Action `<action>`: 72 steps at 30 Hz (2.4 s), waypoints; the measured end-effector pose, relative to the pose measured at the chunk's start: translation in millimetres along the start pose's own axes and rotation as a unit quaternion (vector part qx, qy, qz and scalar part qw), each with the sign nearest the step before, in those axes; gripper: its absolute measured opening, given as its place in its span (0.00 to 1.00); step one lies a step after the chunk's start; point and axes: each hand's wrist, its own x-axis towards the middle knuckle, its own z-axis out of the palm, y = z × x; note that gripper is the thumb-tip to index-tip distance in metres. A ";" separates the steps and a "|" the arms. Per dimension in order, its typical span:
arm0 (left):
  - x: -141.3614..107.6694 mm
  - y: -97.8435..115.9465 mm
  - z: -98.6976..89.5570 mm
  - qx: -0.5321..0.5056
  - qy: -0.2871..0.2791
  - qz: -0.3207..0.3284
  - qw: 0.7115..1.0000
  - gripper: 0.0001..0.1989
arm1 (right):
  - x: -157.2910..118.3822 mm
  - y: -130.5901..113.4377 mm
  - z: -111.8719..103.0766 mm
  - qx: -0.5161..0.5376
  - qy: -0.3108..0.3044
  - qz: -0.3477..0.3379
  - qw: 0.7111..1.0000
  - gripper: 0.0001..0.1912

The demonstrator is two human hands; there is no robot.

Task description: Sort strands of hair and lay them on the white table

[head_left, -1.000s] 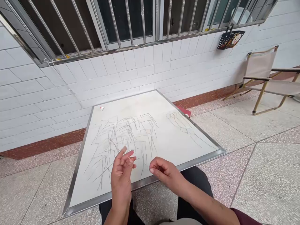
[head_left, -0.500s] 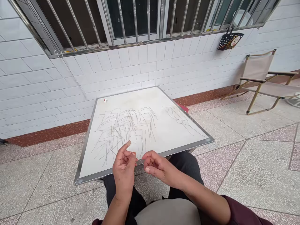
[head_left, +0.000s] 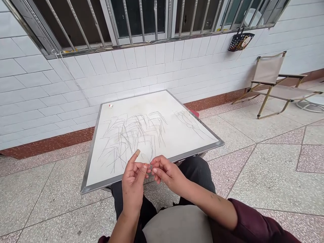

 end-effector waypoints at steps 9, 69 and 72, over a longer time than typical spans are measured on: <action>0.2 -2.3 1.0 -0.066 0.034 -0.042 0.996 0.26 | -3.4 -9.6 1.5 0.119 -0.029 0.059 0.991 0.17; -33.2 17.4 -15.0 -0.196 -0.163 -0.247 0.935 0.31 | -20.7 -6.3 -43.4 -0.069 0.021 -0.020 0.997 0.16; -32.8 21.7 -22.8 -0.155 -0.159 -0.246 0.943 0.32 | -21.6 -7.3 -40.5 -0.097 0.020 -0.037 0.994 0.16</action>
